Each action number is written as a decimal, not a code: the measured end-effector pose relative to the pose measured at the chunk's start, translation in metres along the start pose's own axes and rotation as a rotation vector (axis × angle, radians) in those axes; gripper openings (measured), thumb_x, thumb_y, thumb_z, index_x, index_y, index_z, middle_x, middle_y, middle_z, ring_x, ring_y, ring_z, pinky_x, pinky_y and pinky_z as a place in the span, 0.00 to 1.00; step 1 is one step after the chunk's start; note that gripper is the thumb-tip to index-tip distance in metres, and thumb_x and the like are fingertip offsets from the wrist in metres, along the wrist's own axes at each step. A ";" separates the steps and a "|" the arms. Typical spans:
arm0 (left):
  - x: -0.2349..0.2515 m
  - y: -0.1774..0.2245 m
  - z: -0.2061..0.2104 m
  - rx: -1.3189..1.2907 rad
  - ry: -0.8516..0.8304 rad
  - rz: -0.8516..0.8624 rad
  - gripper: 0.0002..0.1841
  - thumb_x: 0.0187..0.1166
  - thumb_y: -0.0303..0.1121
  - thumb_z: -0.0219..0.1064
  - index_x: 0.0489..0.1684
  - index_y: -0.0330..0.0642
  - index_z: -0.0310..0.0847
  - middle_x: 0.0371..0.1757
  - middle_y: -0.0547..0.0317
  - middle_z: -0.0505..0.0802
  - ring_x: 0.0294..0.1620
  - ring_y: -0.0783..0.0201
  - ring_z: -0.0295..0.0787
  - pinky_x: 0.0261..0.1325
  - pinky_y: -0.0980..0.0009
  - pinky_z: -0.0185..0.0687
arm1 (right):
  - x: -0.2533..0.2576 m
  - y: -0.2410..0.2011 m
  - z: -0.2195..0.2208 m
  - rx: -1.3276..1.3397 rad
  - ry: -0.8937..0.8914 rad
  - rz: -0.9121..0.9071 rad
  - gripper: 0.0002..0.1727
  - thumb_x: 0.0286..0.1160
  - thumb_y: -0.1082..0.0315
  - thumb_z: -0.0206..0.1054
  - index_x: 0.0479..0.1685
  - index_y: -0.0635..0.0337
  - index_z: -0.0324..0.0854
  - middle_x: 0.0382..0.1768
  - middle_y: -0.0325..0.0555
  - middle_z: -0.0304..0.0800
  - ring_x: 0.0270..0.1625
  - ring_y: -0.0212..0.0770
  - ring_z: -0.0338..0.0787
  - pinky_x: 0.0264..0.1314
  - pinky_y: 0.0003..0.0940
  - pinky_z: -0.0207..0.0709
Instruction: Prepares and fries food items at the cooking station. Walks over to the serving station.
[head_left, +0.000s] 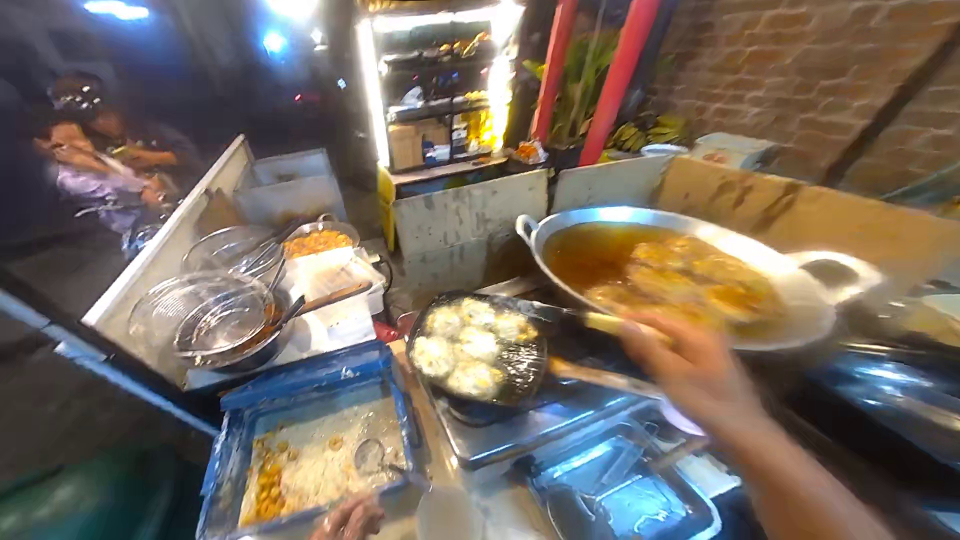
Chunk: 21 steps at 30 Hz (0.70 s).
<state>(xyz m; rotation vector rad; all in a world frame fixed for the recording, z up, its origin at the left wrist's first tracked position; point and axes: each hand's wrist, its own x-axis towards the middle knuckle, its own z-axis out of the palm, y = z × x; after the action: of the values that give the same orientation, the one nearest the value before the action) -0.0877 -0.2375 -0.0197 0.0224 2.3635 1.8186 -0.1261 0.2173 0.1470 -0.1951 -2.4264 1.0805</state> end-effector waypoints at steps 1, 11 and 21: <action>-0.006 0.008 0.008 -0.026 0.007 -0.002 0.16 0.88 0.31 0.58 0.59 0.31 0.88 0.44 0.53 0.99 0.42 0.62 0.97 0.53 0.63 0.94 | -0.019 -0.003 0.017 0.194 -0.015 0.078 0.17 0.90 0.58 0.57 0.61 0.56 0.87 0.29 0.42 0.85 0.24 0.37 0.80 0.27 0.37 0.79; -0.065 0.066 0.075 -0.402 0.145 -0.273 0.16 0.90 0.33 0.55 0.61 0.30 0.83 0.47 0.49 0.96 0.48 0.60 0.95 0.56 0.61 0.92 | -0.194 -0.064 0.168 0.840 -1.073 0.346 0.23 0.89 0.63 0.60 0.77 0.63 0.63 0.48 0.50 0.92 0.34 0.41 0.92 0.36 0.40 0.89; -0.093 0.001 -0.030 -0.332 0.310 -0.395 0.18 0.88 0.29 0.58 0.70 0.29 0.79 0.39 0.47 0.96 0.33 0.58 0.94 0.42 0.62 0.92 | -0.104 -0.077 0.227 -0.441 -1.089 0.071 0.33 0.83 0.45 0.62 0.77 0.61 0.71 0.60 0.61 0.88 0.62 0.63 0.90 0.63 0.65 0.82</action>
<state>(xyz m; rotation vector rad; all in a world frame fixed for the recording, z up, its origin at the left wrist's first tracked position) -0.0004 -0.2759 -0.0005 -0.7572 2.0062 2.0868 -0.1381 -0.0177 0.0346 0.2504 -3.6402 0.7300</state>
